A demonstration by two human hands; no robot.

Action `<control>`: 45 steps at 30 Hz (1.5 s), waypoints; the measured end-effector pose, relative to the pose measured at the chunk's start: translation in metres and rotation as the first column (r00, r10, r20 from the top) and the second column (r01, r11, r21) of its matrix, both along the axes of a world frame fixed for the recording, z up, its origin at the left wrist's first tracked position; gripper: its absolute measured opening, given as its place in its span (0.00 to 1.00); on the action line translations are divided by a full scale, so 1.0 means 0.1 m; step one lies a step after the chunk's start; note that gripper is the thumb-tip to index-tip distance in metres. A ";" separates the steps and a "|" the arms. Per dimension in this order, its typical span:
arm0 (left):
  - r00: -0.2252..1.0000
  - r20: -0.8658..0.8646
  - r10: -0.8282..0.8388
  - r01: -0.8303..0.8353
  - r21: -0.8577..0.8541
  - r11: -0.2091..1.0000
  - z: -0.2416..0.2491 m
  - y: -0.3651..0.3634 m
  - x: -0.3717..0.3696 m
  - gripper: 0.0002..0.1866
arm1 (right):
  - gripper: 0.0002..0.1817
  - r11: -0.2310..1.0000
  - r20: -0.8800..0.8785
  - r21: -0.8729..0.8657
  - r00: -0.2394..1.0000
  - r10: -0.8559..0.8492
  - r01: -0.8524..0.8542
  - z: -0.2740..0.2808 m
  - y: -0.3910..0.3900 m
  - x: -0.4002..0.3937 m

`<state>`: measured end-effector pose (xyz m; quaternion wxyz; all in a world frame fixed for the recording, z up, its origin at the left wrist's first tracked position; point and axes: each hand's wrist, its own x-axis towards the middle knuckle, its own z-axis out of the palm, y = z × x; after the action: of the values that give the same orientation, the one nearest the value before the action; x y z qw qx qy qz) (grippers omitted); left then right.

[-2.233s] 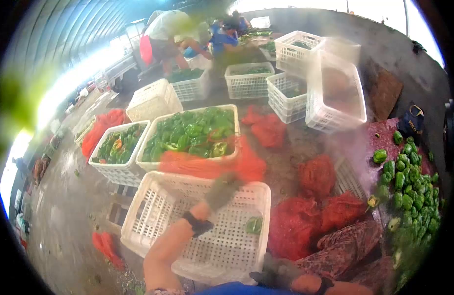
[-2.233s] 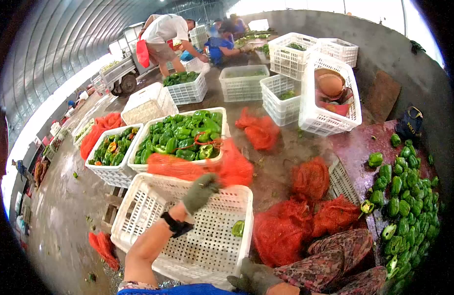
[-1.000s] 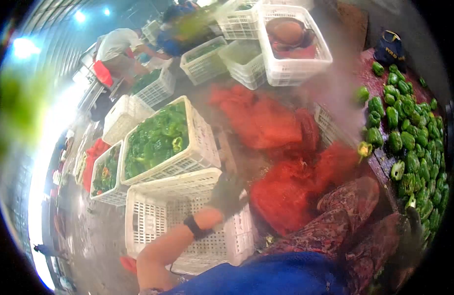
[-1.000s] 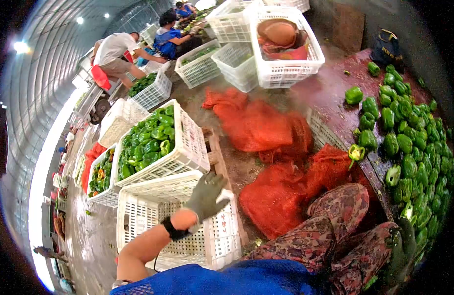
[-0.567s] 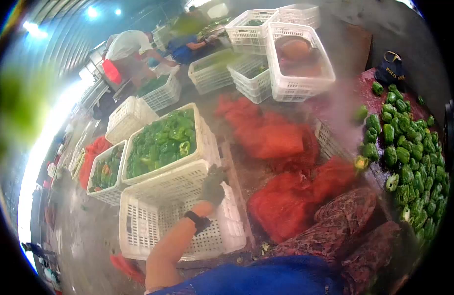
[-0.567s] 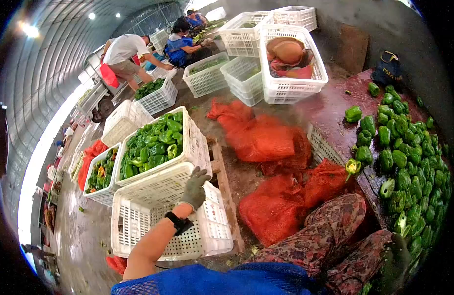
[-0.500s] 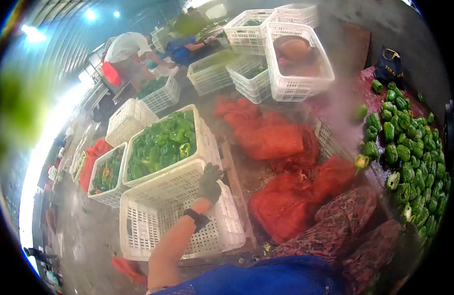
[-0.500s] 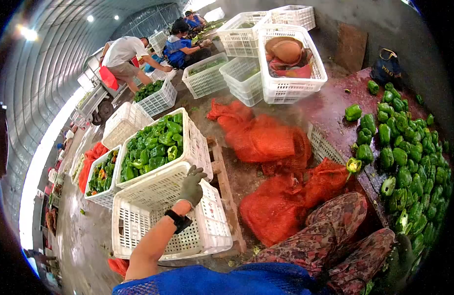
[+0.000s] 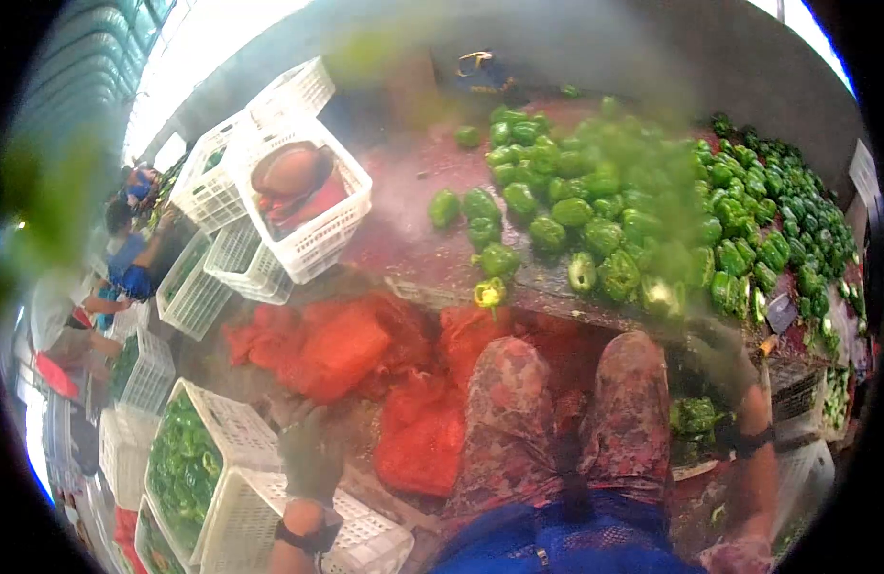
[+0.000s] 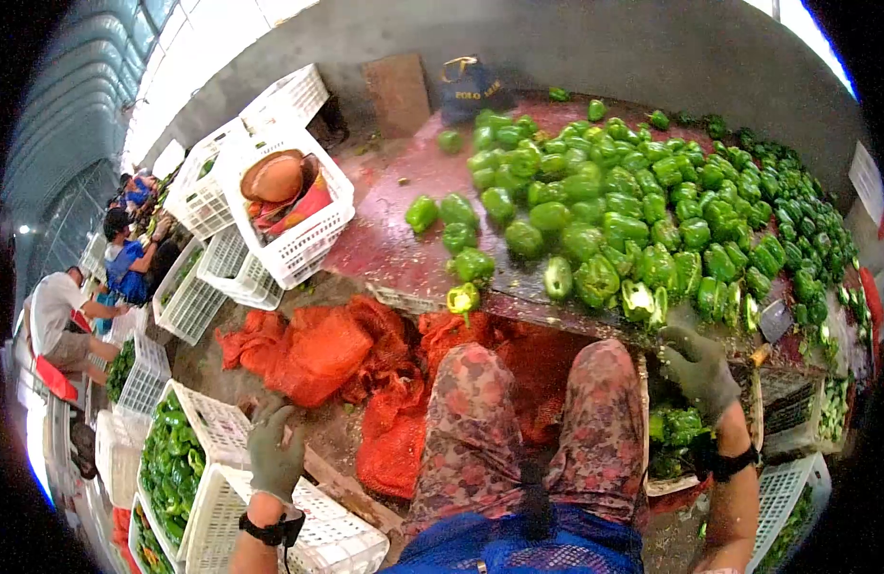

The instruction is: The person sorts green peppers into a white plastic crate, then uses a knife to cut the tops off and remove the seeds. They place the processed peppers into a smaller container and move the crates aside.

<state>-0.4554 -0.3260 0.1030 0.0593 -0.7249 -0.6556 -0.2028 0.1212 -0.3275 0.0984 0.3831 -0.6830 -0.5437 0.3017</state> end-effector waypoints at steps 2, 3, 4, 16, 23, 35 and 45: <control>0.970 0.193 -0.151 0.164 -0.053 0.985 0.14 0.28 0.35 0.14 | 0.16 0.990 0.327 0.105 0.944 0.052 -0.091 -0.02 0.11 -0.03; 0.930 0.258 -0.262 0.270 0.005 0.963 0.12 0.42 0.54 0.12 | 0.16 0.993 0.261 0.084 0.964 0.060 -0.085 -0.16 0.18 0.02; 0.907 0.316 -0.277 0.298 -0.017 0.954 0.20 0.54 0.75 0.12 | 0.17 0.995 0.193 0.063 0.979 0.063 -0.076 -0.21 0.20 0.03; 0.664 0.741 0.099 0.294 -0.380 0.877 -1.13 2.35 1.81 0.22 | 0.19 0.983 0.248 -0.137 0.957 0.150 -0.119 -0.38 0.49 0.01; 0.760 0.574 0.305 0.027 -0.496 0.868 -1.90 2.87 2.13 0.22 | 0.19 0.971 0.238 -0.239 0.968 0.074 -0.016 -0.56 0.29 0.13; 0.481 0.812 0.332 0.178 -0.461 0.869 -1.71 2.85 2.11 0.17 | 0.18 0.980 0.151 0.088 0.975 0.164 -0.179 -0.33 0.95 -0.51; 0.381 0.919 -0.105 0.336 -0.032 0.941 -0.14 1.84 2.77 0.14 | 0.30 0.955 -0.373 0.222 0.887 0.271 -0.198 0.03 1.32 -1.49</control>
<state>-0.1780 -0.1423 0.0888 -0.4100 -0.5819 -0.4968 -0.4964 -0.0283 -0.1959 0.1018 0.5061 -0.4989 -0.5575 0.4292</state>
